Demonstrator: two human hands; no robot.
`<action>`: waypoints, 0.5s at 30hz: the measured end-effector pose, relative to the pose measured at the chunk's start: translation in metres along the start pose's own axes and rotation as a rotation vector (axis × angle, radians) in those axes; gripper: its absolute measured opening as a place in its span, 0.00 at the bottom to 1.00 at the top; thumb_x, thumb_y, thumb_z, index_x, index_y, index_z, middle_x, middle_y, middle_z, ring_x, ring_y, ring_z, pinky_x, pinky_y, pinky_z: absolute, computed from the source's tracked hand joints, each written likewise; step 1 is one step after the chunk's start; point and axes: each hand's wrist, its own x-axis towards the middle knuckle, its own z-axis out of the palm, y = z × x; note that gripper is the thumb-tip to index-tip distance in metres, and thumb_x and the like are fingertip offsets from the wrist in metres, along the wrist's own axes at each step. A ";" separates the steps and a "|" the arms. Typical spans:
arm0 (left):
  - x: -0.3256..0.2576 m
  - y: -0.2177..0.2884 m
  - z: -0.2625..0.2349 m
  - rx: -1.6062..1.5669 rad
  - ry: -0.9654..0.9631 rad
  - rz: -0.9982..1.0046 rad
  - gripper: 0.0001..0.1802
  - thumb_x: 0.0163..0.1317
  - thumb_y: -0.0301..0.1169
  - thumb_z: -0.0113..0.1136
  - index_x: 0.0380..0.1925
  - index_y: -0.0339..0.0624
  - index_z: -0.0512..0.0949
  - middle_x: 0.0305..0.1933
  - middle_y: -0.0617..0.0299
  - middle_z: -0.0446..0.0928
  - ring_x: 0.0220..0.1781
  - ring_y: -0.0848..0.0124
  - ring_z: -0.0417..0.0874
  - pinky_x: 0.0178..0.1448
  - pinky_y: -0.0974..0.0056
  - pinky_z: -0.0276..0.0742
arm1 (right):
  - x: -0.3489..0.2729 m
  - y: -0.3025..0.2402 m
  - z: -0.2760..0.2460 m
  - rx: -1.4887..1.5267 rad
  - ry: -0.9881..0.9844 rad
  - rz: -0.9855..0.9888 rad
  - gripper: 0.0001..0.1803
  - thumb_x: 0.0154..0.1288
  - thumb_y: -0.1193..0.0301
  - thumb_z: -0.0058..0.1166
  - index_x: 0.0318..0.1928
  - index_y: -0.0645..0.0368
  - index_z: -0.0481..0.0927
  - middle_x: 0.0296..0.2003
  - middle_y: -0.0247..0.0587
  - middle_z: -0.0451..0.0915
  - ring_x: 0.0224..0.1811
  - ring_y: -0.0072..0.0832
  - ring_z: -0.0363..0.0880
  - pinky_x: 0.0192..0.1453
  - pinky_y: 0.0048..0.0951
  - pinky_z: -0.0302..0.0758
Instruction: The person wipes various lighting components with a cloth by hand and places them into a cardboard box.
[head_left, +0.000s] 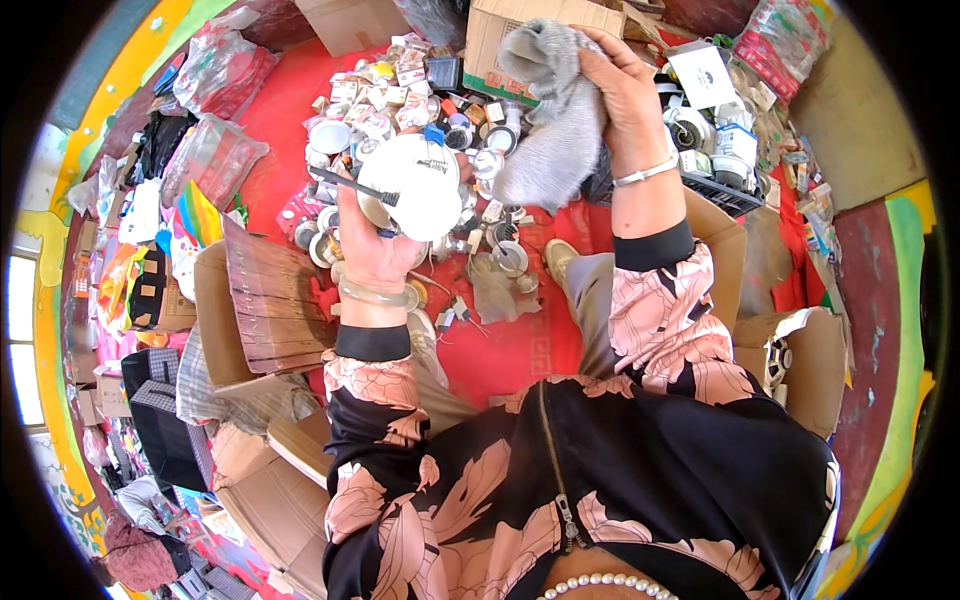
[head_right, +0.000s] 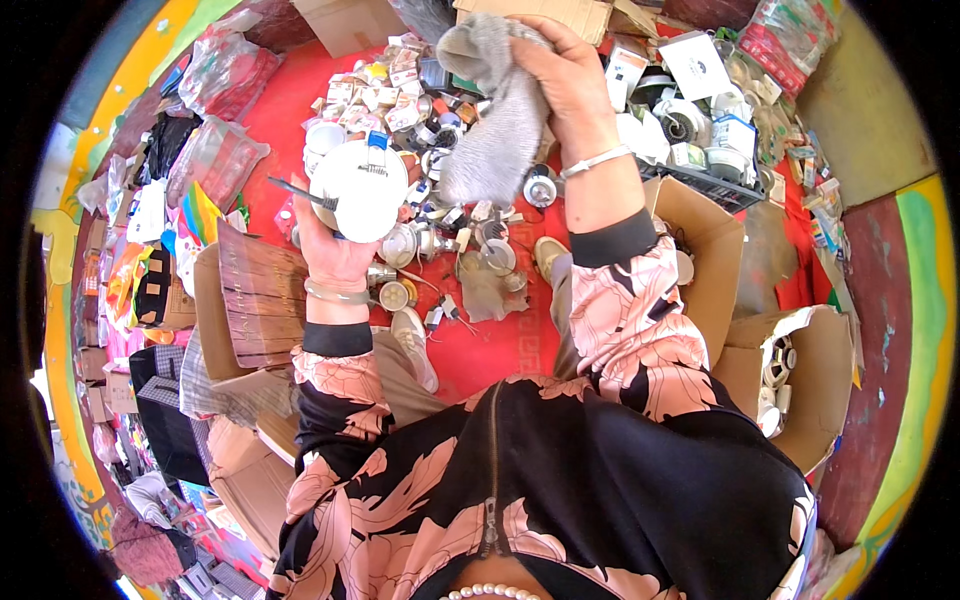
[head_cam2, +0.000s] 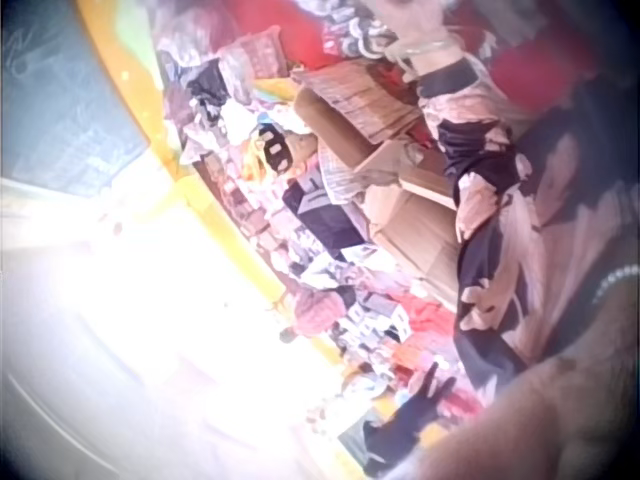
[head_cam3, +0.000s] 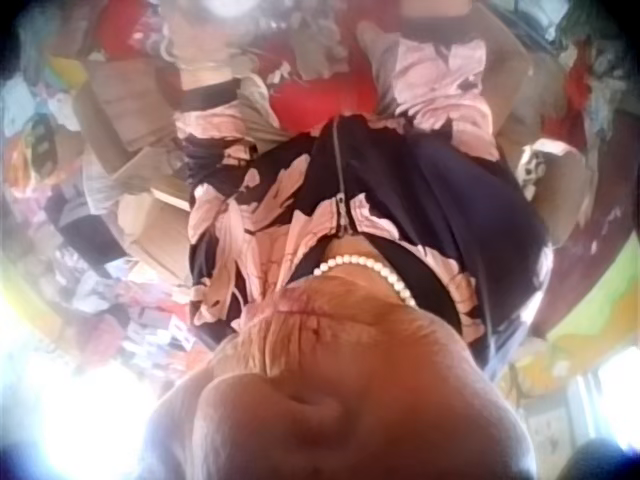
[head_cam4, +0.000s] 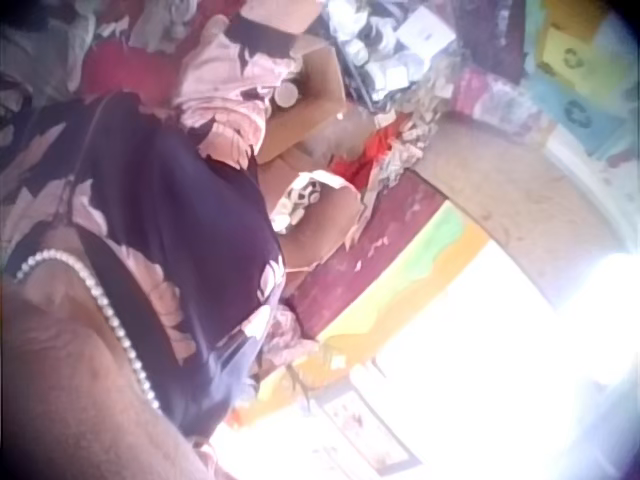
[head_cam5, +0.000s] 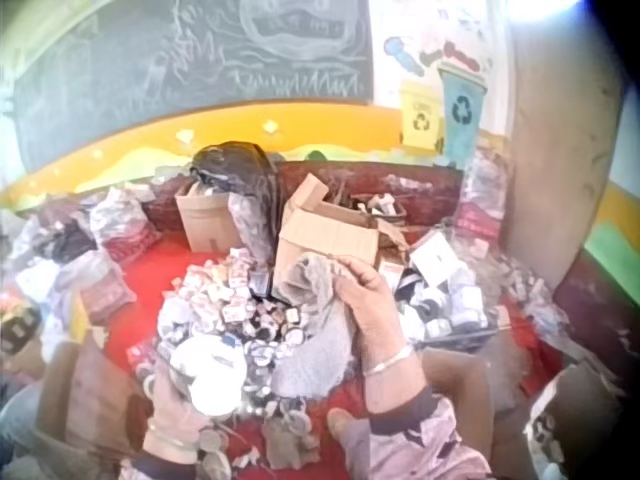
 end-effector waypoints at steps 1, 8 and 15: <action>-0.001 -0.002 -0.001 -0.039 -0.059 0.009 0.48 0.51 0.60 0.55 0.63 0.40 0.55 0.61 0.37 0.61 0.61 0.43 0.65 0.55 0.39 0.68 | -0.001 -0.003 -0.002 0.152 -0.020 0.051 0.19 0.61 0.76 0.52 0.54 0.62 0.72 0.44 0.44 0.78 0.43 0.27 0.79 0.48 0.25 0.77; -0.008 -0.001 -0.018 -0.064 -0.173 0.086 0.44 0.54 0.61 0.51 0.63 0.44 0.55 0.61 0.44 0.63 0.60 0.43 0.67 0.51 0.36 0.71 | -0.019 -0.005 0.017 0.062 -0.443 0.322 0.16 0.57 0.75 0.53 0.47 0.64 0.76 0.37 0.37 0.80 0.37 0.23 0.79 0.43 0.22 0.75; -0.002 -0.006 -0.013 -0.077 0.087 0.126 0.33 0.61 0.54 0.47 0.61 0.47 0.59 0.60 0.57 0.67 0.59 0.55 0.71 0.61 0.38 0.63 | -0.027 0.014 0.064 -0.377 -0.401 0.186 0.15 0.54 0.74 0.54 0.44 0.61 0.77 0.31 0.26 0.75 0.34 0.12 0.68 0.39 0.16 0.67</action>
